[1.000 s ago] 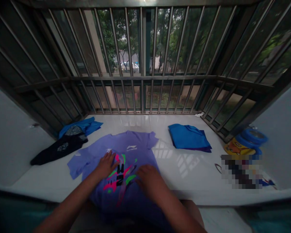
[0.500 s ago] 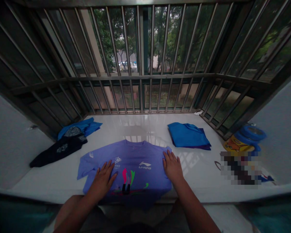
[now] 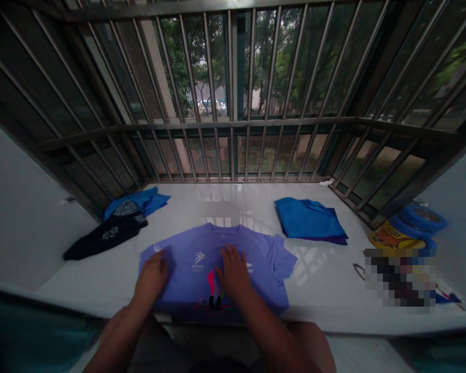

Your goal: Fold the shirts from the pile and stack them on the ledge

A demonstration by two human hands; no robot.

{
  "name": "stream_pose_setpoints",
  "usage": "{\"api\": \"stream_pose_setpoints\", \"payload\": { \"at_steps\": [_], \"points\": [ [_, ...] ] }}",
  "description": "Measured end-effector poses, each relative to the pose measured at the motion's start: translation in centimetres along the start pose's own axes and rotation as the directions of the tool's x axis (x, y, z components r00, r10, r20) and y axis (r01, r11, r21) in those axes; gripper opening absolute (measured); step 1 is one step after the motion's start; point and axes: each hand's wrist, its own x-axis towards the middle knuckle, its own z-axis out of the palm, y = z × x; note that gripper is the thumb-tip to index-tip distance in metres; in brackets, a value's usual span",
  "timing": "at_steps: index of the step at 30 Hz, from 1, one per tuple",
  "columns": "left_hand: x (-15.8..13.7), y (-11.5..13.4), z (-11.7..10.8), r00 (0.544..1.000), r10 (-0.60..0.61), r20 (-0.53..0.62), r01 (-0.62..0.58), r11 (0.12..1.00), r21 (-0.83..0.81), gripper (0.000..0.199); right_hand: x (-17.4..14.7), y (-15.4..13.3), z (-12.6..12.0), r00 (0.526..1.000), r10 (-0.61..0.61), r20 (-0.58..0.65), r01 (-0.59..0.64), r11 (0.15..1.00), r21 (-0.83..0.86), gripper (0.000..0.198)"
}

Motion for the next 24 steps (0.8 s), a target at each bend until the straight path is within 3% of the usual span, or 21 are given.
{"api": "stream_pose_setpoints", "payload": {
  "at_steps": [3, 6, 8, 11, 13, 15, 17, 18, 20, 22, 24],
  "points": [
    [1.7, -2.8, -2.8, 0.958, -0.287, 0.0, 0.279, 0.931, 0.236, 0.066, 0.2, -1.0, 0.7, 0.999, 0.027, 0.031, -0.028, 0.999, 0.017, 0.069],
    [3.8, -4.1, -4.5, 0.941, -0.327, 0.092, 0.295, 0.921, 0.255, 0.049, 0.2, -0.6, 0.6, 0.999, 0.029, 0.03, -0.029, 1.0, 0.011, 0.069],
    [4.9, -3.5, -4.9, 0.964, -0.238, 0.115, 0.212, 0.956, 0.203, 0.035, 0.1, -0.5, 0.3, 0.999, 0.028, 0.031, -0.028, 1.0, 0.009, 0.069],
    [4.8, -0.4, -5.2, 0.993, -0.075, 0.09, 0.067, 0.994, 0.089, 0.039, 0.1, -0.8, -0.2, 0.998, 0.036, 0.043, -0.036, 0.999, 0.013, 0.07],
    [3.3, 1.8, -5.2, 0.987, 0.153, 0.052, -0.151, 0.988, -0.035, 0.04, 0.1, -1.0, -0.4, 0.998, 0.039, 0.047, -0.039, 0.999, 0.014, 0.069],
    [1.0, 3.0, -5.0, 0.899, 0.438, 0.02, -0.43, 0.89, -0.15, 0.041, 0.0, -1.1, -0.4, 0.998, 0.04, 0.044, -0.04, 0.999, 0.011, 0.069],
    [-1.4, 2.7, -4.4, 0.805, 0.594, 0.01, -0.581, 0.79, -0.195, 0.063, 0.0, -1.1, -0.4, 0.998, 0.043, 0.043, -0.043, 0.999, 0.003, 0.067],
    [-2.3, 2.0, -3.9, 0.807, 0.59, 0.017, -0.577, 0.795, -0.188, 0.076, 0.0, -1.0, -0.3, 0.998, 0.043, 0.042, -0.043, 0.999, -0.002, 0.067],
    [-3.6, 0.0, -2.6, 0.871, 0.49, 0.025, -0.48, 0.861, -0.17, 0.086, 0.0, -0.9, -0.1, 0.999, 0.04, 0.034, -0.04, 0.999, -0.01, 0.066],
    [-4.1, -2.1, -1.4, 0.925, 0.379, 0.044, -0.364, 0.911, -0.194, 0.076, 0.0, -0.9, -0.1, 0.999, 0.038, 0.027, -0.037, 0.999, -0.018, 0.065],
    [-4.1, -3.4, -0.7, 0.946, 0.313, 0.082, -0.285, 0.925, -0.252, 0.057, 0.1, -1.0, -0.1, 0.999, 0.042, 0.033, -0.041, 0.999, -0.025, 0.065]
  ]
}}
